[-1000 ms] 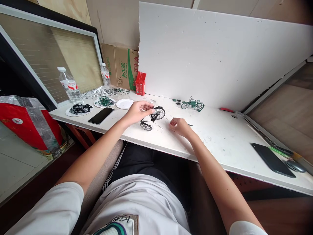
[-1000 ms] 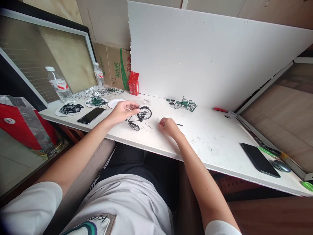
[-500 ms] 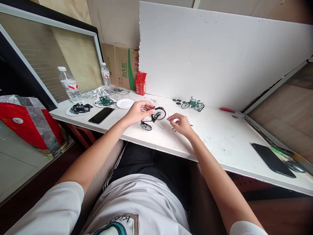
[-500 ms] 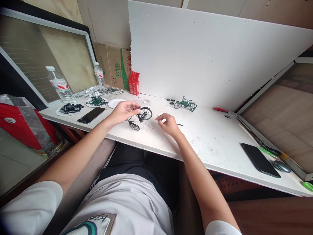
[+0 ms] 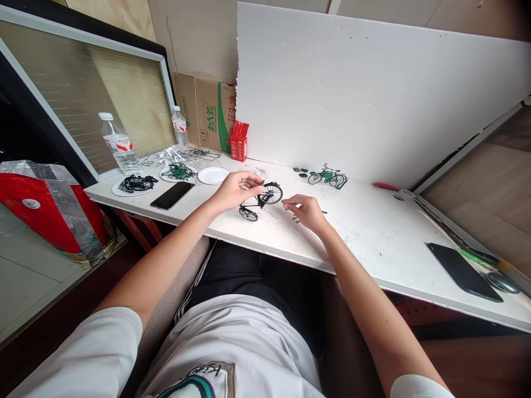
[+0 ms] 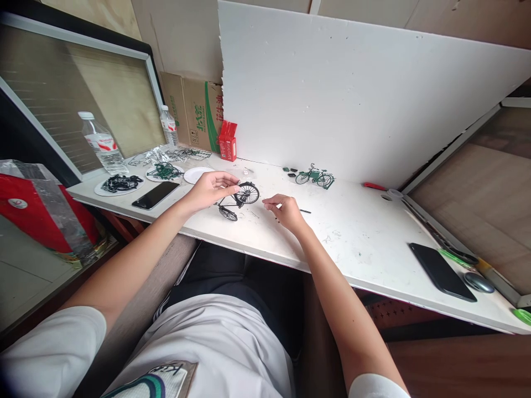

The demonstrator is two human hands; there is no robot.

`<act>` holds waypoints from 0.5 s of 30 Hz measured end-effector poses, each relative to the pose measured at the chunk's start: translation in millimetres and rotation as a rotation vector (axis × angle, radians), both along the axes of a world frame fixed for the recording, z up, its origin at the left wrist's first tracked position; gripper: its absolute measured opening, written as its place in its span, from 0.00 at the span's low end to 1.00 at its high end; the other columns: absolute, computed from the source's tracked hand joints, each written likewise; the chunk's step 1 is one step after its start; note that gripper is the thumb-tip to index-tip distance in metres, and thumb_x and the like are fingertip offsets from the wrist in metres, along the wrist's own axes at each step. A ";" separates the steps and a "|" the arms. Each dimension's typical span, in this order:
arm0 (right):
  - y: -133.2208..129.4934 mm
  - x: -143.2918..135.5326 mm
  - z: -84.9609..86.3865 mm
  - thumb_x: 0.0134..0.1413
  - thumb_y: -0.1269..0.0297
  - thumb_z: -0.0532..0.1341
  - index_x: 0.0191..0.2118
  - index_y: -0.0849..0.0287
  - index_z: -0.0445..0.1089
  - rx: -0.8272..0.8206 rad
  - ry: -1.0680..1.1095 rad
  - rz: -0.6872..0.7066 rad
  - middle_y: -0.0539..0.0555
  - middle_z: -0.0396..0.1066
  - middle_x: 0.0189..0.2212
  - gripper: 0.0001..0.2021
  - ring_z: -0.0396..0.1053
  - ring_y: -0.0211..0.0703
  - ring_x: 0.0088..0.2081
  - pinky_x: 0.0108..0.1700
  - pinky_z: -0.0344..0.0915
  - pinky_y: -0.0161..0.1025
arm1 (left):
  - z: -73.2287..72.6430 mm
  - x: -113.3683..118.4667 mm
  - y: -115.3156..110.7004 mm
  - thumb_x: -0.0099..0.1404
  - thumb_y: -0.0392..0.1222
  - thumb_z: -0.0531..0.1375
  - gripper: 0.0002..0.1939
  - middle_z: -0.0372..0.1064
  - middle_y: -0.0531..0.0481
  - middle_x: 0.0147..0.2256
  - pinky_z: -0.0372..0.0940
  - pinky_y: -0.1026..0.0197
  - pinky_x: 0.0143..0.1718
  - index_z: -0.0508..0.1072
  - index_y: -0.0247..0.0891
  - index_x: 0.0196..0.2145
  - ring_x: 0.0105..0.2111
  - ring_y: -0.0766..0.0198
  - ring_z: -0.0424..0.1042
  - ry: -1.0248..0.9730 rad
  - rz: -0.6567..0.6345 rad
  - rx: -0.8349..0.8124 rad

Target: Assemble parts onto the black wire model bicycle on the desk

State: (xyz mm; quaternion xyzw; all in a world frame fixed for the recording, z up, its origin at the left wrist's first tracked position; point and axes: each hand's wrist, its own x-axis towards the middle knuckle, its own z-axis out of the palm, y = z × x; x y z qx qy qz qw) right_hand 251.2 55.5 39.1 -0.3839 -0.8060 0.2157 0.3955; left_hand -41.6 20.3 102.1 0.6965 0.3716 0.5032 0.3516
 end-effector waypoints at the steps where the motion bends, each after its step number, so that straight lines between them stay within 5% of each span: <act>1: -0.5 -0.5 0.6 0.67 0.46 0.66 0.41 0.54 0.84 -0.010 0.003 0.001 0.58 0.83 0.41 0.16 0.81 0.55 0.45 0.45 0.78 0.49 | 0.1 0.1 -0.1 0.58 0.56 0.76 0.26 0.82 0.38 0.45 0.72 0.50 0.53 0.83 0.34 0.45 0.46 0.52 0.80 -0.001 -0.003 0.000; 15: 3.3 -0.7 -6.0 0.64 0.52 0.68 0.38 0.53 0.84 -0.018 -0.075 0.040 0.57 0.83 0.40 0.11 0.80 0.51 0.42 0.48 0.76 0.49 | -0.6 0.0 0.4 0.58 0.56 0.76 0.26 0.82 0.38 0.45 0.72 0.52 0.52 0.83 0.34 0.46 0.47 0.53 0.80 0.003 -0.010 -0.006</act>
